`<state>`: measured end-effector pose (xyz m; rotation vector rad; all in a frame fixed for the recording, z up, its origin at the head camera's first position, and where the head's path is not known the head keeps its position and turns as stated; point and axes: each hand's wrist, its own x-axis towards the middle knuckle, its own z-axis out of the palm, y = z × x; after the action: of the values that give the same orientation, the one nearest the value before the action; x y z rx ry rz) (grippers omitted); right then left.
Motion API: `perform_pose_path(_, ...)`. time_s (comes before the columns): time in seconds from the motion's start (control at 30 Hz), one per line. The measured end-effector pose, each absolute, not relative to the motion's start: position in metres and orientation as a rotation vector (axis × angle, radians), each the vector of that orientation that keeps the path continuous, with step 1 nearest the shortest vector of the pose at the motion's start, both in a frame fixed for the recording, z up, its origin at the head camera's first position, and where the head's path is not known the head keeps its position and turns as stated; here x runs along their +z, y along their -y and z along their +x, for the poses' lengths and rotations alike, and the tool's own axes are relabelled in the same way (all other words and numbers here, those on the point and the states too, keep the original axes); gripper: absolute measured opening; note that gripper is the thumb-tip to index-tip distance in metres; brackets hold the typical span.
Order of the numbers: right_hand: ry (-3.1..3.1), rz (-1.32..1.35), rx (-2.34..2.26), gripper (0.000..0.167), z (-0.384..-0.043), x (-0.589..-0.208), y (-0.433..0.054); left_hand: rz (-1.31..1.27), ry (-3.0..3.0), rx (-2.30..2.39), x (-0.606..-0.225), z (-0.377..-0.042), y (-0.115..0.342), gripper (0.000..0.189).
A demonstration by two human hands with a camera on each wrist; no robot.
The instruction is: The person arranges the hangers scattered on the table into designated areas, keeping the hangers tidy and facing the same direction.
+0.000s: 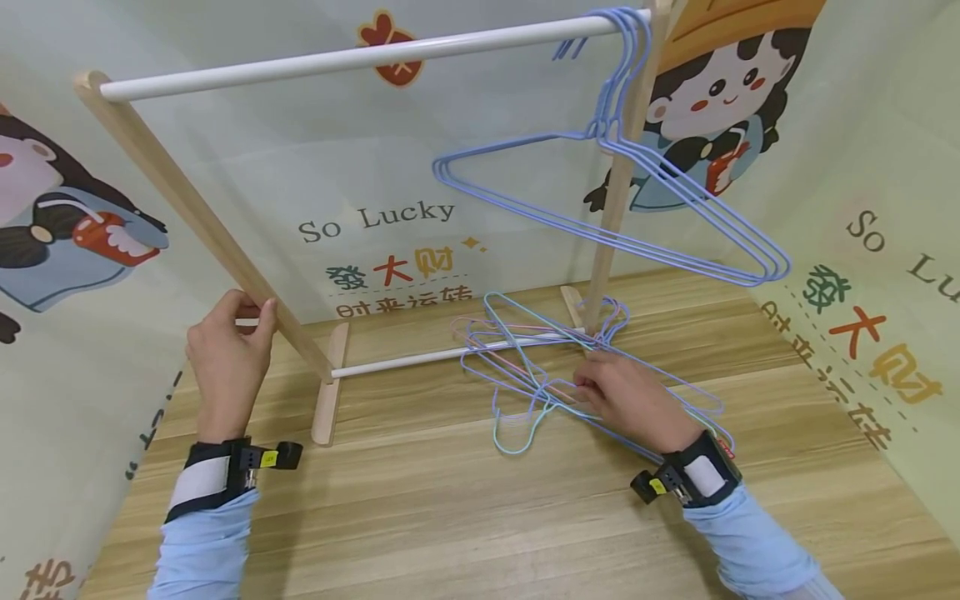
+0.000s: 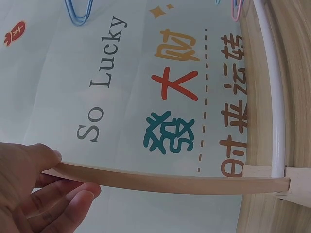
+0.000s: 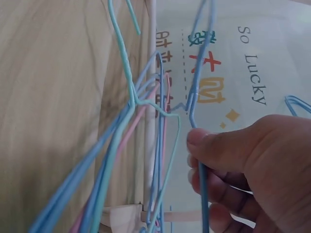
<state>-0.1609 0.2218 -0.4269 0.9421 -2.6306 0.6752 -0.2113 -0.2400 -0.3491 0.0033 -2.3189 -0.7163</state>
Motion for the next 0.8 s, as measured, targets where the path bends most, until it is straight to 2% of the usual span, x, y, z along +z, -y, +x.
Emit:
perform_pose_path(0.43, 2.390, 0.903, 0.583, 0.017, -0.166, -0.426, -0.226, 0.001, 2.315, -0.702, -0.350, -0.212, 0.241, 0.025)
perform_pose_path(0.53, 2.315, 0.880, 0.577, 0.008, -0.169, -0.426, -0.226, -0.003, 2.311, -0.701, -0.350, -0.212, 0.241, 0.025)
perform_pose_path(0.7, 2.285, 0.822, 0.572, 0.009, -0.171, -0.425, -0.228, -0.014, 2.301, -0.703, -0.350, -0.213, 0.241, 0.024)
perform_pose_path(0.73, 2.289, 0.817, 0.585, 0.017, -0.172, -0.424, -0.228, -0.015, 2.300, -0.703, -0.350, -0.213, 0.241, 0.024)
perform_pose_path(0.8, 2.289, 0.806, 0.616, 0.017, -0.172, -0.423, -0.229, -0.014, 2.300, -0.701, -0.350, -0.213, 0.241, 0.024)
